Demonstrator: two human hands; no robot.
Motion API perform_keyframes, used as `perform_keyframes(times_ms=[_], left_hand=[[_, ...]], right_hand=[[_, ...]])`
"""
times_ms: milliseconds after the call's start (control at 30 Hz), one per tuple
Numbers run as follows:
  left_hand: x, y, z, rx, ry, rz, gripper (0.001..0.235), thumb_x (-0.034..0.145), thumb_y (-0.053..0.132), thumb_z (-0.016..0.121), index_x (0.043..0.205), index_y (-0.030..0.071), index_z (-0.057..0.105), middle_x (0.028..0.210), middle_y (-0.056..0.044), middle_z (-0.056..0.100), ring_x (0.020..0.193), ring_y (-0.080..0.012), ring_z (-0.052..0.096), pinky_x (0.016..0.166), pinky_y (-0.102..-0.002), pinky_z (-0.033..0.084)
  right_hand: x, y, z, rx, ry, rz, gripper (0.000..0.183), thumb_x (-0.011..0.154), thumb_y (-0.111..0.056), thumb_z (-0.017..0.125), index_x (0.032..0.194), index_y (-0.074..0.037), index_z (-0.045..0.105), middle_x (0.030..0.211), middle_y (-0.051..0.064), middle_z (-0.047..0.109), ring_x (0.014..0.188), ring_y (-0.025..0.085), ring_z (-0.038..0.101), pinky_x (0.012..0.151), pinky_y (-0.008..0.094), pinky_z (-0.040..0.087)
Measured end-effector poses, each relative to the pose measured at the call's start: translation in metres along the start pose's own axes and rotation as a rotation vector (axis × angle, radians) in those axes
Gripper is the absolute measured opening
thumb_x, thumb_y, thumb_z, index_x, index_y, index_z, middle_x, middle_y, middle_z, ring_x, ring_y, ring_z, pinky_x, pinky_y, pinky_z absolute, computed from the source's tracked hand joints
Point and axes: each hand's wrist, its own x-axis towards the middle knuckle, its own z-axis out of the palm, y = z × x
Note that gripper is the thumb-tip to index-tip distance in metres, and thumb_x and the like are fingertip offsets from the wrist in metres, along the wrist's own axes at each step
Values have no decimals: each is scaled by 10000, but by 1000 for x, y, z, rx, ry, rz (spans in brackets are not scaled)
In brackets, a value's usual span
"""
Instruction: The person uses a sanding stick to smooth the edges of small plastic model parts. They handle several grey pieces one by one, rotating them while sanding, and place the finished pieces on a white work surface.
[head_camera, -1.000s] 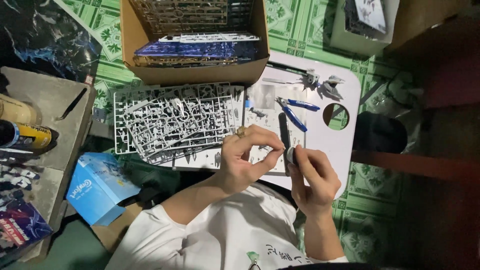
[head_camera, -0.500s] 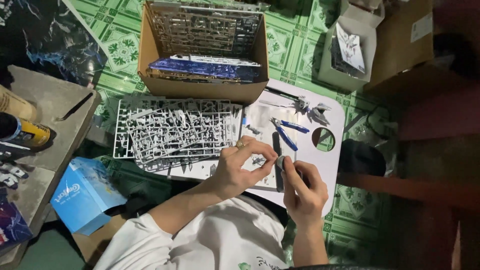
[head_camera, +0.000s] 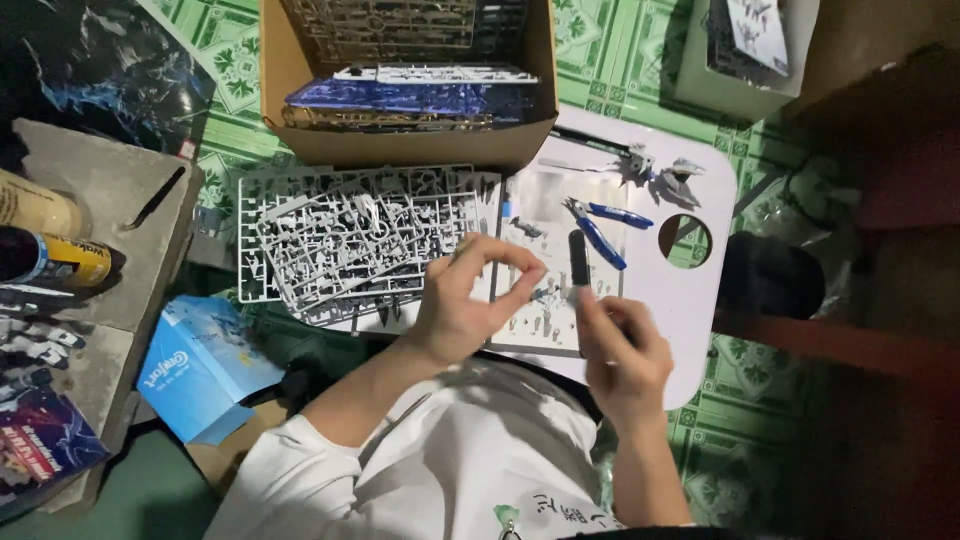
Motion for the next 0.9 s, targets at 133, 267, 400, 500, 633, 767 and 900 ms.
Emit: perform_keyframes(times_ms=[133,267,400,500,633,767,900], left_hand=[[-13,-43,3,275,-214,-18,167,817,19,691,945,115,643,797,-32,727,779,-204,718,860,-343,470],[-42,-87,10,669,-514,1,153,804,138,679,930,160,596,607,-22,651,805,-205,655,791,-312,405],[-56,-108,14,694,-629,-9,96,839,137,645,920,153,598,546,-40,584,818,-225,605,777,-309,372],[-42,-90,10,719,-697,-37,67,835,137,664,901,135,669,570,-60,620,812,-231,606,779,-318,390],[-31,-93,4,728,-724,-44,118,903,147,584,902,173,699,565,-25,556,810,-194,530,779,-308,372],[-24,-99,9,764,-631,212,66,783,83,714,806,115,661,832,-79,572,823,-246,500,693,-342,368],[-22,-106,9,818,-604,375,97,760,44,725,722,98,653,876,-51,503,825,-218,478,692,-340,348]], right_hand=[[-6,3,-6,-15,-22,97,348,860,153,557,1163,27,673,857,176,625,580,262,558,492,356,465],[-12,8,-1,51,-155,225,389,864,93,582,1217,-51,657,855,154,642,590,256,600,520,356,477],[-19,17,1,67,-201,288,372,884,57,575,1229,-59,653,872,149,651,613,261,625,555,366,494],[-22,20,0,42,-217,304,356,886,45,586,1224,-46,650,884,169,646,633,304,628,563,396,491],[-25,24,0,32,-230,342,362,890,25,597,1235,-69,655,868,137,643,616,258,610,548,353,478],[-27,24,2,60,-228,362,352,898,14,592,1231,-80,659,865,134,652,612,258,607,553,346,475],[-30,28,2,39,-257,364,343,899,-16,598,1233,-73,653,873,137,649,608,263,602,540,359,470]])
